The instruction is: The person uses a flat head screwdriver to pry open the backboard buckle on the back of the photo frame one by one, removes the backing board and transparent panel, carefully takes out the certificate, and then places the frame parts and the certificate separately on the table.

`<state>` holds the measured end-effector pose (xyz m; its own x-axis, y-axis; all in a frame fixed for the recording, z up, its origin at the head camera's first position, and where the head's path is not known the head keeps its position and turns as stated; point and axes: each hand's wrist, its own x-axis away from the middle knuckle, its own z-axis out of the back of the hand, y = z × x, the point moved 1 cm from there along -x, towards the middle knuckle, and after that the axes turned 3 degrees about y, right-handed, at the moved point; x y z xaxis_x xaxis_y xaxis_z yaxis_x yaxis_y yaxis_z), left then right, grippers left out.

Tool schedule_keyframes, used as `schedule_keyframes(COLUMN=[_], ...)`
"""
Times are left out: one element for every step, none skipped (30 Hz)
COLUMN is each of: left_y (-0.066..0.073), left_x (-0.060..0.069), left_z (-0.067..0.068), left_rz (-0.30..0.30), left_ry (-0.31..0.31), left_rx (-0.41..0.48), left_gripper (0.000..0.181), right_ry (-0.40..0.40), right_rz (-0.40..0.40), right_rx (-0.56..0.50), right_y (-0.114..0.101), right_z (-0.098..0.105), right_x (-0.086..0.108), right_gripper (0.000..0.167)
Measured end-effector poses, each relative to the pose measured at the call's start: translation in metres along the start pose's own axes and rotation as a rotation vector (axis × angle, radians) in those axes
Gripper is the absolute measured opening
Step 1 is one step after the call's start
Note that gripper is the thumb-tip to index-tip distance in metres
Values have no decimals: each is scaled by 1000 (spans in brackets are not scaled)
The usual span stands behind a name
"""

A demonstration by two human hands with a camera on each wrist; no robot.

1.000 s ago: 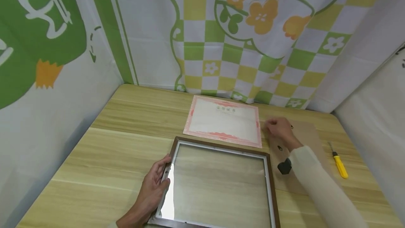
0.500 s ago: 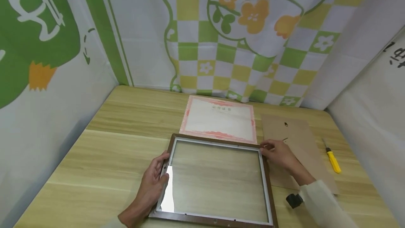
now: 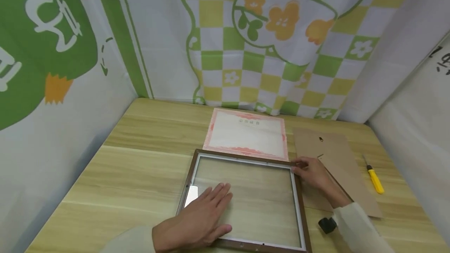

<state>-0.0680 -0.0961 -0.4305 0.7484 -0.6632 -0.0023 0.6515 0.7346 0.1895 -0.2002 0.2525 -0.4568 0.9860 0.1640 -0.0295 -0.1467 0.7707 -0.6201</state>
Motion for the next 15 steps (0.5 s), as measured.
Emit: schedule_keyframes(left_y=[2,2,2,2,2,1,1,0,-1,-1,-2,-3,-3,-3,-3], left_x=[-3,-5,-7,-8,-10,-11,-12,-14,-15,-17,-19,-20,-22,-23,-24], left_z=[-2,-4,-6,-8,-9,-11,-12,-14,-16,-17,-19,-20,-21,-22,-22], left_rz=[3,4,4,8,8,12,15,15,19,22,23,24,22,20,13], left_ry=[-42,-65,-80,-91,-97,-107,-115,-127,-138,-146,-151,-156,-158,-158,-151], left_rx=[7,8,12,17,25,34,44,55,70,82,92,99,100,98,87], left_gripper=[71,75,80,84,88,91,94,96,99,101,102,105,106,108,108], right_ry=[6,10,17,24,29,33,37,42,47,51,54,57,59,60,59], right_rz=[6,17,27,36,37,37,36,32,33,30,32,35,36,37,37], right_rx=[5,13,20,24,23,19,15,14,13,13,14,16,17,15,14], right_y=[0,1,1,1,1,1,2,2,3,3,3,3,3,3,3], right_z=[-1,-2,-3,-4,-4,-5,-5,-6,-6,-6,-5,-5,-5,-4,-4], right_x=[0,-1,-1,-1,-1,-1,-1,-1,-1,-1,-1,-1,-1,-1,0], right_gripper=[26,25,25,24,24,24,24,23,23,23,22,22,22,22,22])
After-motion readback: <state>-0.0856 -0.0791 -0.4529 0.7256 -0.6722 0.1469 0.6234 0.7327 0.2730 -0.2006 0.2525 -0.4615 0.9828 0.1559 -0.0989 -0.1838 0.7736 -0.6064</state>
